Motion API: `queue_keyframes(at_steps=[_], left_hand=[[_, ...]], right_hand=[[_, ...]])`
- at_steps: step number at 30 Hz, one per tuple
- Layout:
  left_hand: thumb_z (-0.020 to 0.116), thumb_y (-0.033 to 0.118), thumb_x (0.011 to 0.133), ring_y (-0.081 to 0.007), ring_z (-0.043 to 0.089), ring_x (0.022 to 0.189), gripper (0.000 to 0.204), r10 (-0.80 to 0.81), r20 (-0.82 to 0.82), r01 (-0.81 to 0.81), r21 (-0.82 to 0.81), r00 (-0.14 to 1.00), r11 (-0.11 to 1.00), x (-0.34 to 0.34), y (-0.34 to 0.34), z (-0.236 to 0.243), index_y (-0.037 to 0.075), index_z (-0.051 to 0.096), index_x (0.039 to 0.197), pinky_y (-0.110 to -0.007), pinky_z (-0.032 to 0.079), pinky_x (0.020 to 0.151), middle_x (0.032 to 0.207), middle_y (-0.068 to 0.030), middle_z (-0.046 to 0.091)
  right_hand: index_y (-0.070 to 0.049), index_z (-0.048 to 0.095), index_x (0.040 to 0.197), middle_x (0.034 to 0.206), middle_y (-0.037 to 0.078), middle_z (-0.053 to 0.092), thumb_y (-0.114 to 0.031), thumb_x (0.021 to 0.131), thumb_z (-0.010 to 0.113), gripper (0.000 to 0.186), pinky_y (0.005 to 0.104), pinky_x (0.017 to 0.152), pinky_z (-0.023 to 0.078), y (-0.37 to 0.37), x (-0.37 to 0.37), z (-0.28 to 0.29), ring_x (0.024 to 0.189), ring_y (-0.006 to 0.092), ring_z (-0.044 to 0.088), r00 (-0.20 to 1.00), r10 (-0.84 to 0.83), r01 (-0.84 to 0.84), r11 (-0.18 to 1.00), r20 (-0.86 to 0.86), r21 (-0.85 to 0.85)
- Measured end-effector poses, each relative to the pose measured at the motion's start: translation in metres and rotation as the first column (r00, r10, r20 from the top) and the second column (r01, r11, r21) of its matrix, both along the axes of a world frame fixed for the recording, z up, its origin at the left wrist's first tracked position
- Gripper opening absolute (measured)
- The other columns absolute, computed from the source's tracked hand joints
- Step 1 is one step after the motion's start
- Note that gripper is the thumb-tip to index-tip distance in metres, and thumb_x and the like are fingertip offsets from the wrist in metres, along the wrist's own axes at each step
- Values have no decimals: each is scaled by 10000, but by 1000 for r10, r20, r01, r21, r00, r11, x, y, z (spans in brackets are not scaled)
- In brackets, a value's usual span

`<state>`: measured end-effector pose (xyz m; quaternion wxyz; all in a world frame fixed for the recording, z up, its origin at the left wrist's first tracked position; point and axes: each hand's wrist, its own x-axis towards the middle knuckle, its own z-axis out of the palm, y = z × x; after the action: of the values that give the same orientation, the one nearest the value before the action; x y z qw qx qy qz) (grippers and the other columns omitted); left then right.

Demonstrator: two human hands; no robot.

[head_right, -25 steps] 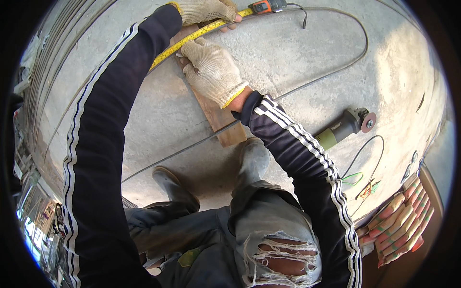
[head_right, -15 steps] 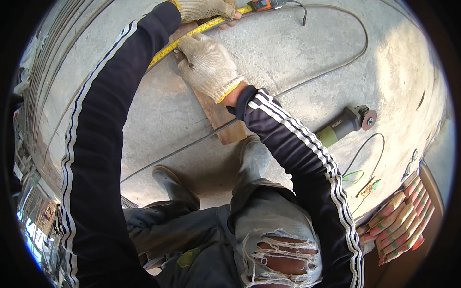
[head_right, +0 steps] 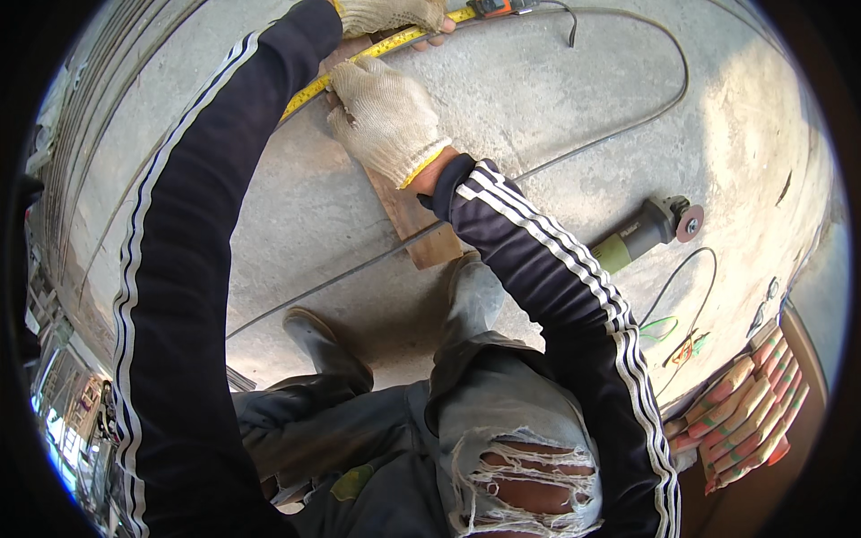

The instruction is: The person measures a metal rod with a tape measure, marks it, and cuts it with an angle grinder. They repeat this process for several rods, then use a hammer to straighten the cut pieces.

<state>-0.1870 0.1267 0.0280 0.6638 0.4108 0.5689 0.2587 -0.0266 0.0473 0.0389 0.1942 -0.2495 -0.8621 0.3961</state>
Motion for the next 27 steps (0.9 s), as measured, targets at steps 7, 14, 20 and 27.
queue_keyframes(at_steps=[7,14,20,27], left_hand=[[800,134,914,-189,721,732,162,10,7,-10,12,1000,1000,-1,0,-1,-25,785,941,-334,591,703,821,-111,768],[785,123,919,-189,723,736,143,27,16,-27,-3,1000,1000,1,0,-4,-19,783,931,-334,588,698,829,-115,769],[801,125,910,-187,724,738,138,44,-5,-44,-17,999,999,1,-1,1,-11,785,927,-336,582,697,826,-108,769],[813,143,905,-189,720,734,161,29,-11,-29,-8,1000,1000,2,-1,2,-11,788,947,-335,580,698,831,-104,771]], right_hand=[[-35,710,1037,961,191,711,-238,907,743,243,452,786,605,0,3,2,895,382,728,998,30,-32,999,50,31],[-37,709,1027,960,188,716,-242,911,735,238,456,775,608,-2,1,-1,901,377,732,999,3,-4,999,39,39],[-40,712,1022,964,188,718,-250,912,735,239,447,770,609,-1,3,-3,895,368,737,998,21,-25,998,67,59],[-41,716,1001,957,185,722,-259,912,737,236,438,758,605,-3,-1,-5,862,360,737,998,-20,18,999,54,43]])
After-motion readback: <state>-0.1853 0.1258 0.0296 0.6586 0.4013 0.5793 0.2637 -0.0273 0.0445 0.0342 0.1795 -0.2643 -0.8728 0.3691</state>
